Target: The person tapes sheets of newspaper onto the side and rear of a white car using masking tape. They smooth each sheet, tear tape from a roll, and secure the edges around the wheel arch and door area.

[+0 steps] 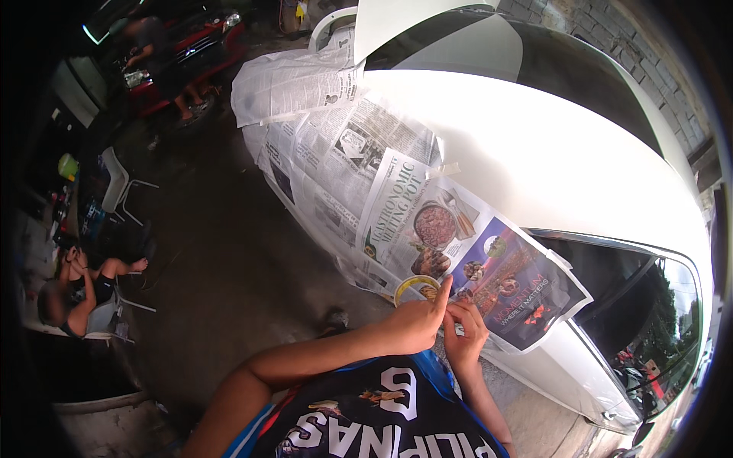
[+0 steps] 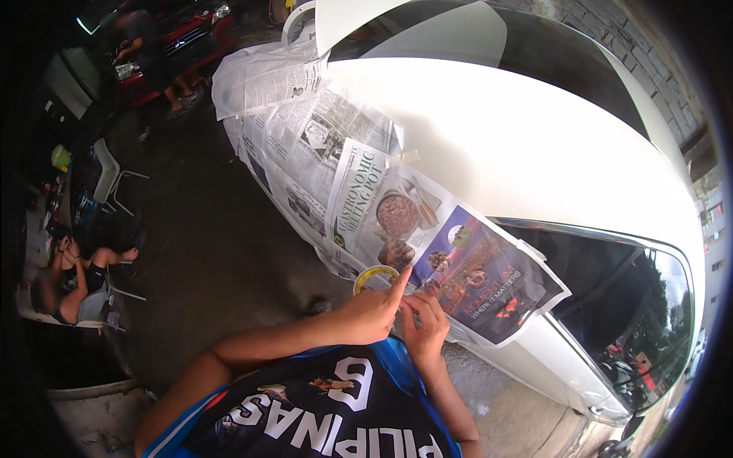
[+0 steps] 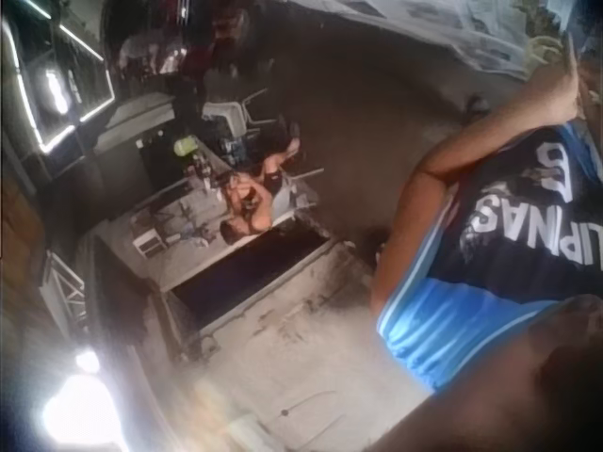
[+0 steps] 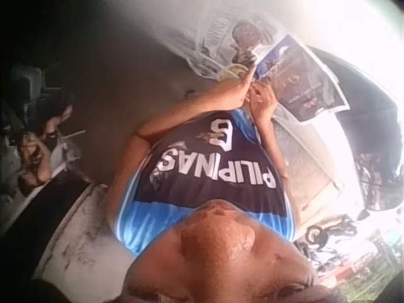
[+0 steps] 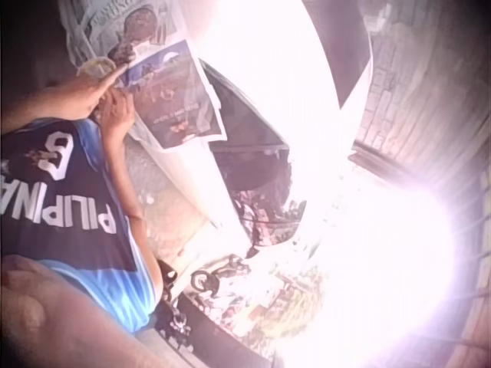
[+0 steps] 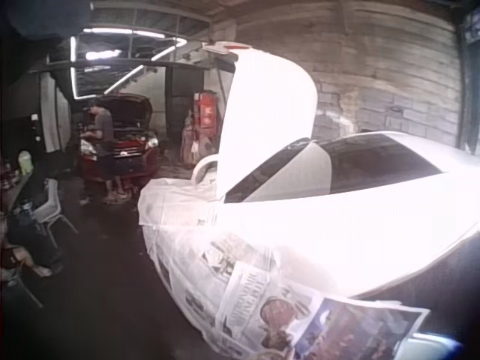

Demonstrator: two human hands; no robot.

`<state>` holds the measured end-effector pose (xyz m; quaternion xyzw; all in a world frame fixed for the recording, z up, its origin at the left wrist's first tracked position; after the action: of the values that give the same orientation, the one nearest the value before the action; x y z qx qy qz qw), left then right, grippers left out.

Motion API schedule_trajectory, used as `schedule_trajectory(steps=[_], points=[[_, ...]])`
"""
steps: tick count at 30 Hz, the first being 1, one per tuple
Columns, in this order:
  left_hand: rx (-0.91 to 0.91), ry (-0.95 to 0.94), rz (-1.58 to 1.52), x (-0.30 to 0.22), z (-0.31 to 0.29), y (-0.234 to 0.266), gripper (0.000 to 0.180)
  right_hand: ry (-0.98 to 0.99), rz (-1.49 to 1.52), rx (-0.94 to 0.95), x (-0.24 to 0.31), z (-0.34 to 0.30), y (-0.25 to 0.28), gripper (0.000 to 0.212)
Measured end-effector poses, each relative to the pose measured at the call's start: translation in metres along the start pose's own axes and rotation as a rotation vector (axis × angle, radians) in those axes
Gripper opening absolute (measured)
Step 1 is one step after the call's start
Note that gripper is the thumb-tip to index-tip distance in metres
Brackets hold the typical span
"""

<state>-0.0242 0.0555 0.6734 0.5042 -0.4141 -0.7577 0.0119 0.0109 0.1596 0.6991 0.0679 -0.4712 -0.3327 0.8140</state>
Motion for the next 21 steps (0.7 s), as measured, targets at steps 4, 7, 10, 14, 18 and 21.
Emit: schedule_trajectory(steps=[4,7,10,14,18,21], points=[[-0.011,-0.029,-0.018,-0.004,0.007,0.005,0.100,0.084,-0.020,0.069,0.003,0.003,-0.006,0.028],[-0.032,0.006,-0.051,-0.005,0.013,0.018,0.097,0.026,0.115,0.062,0.003,0.005,-0.006,0.028],[-0.059,0.030,-0.086,-0.005,0.021,0.034,0.092,-0.148,0.210,-0.048,-0.002,0.012,-0.001,0.024],[-0.005,0.059,-0.062,-0.002,0.034,0.042,0.087,-0.204,0.288,-0.097,-0.002,0.030,0.001,0.020],[-0.031,-0.066,-0.274,-0.020,0.052,0.058,0.077,-0.089,0.099,-0.131,-0.004,0.059,0.021,0.014],[0.070,-0.227,-0.380,-0.038,0.060,0.072,0.070,-0.002,-0.102,-0.232,-0.005,0.086,0.053,0.008]])
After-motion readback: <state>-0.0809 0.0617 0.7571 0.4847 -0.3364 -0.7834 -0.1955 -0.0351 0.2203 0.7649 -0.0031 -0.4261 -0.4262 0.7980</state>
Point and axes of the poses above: each hand's wrist, its own z-axis towards the middle knuckle, its own y-axis out of the back of the hand, x = y × z, the point moved 9 cm from there along z, towards the middle knuckle, and after that the axes turned 10 degrees about -x, right-handed, at the moved point
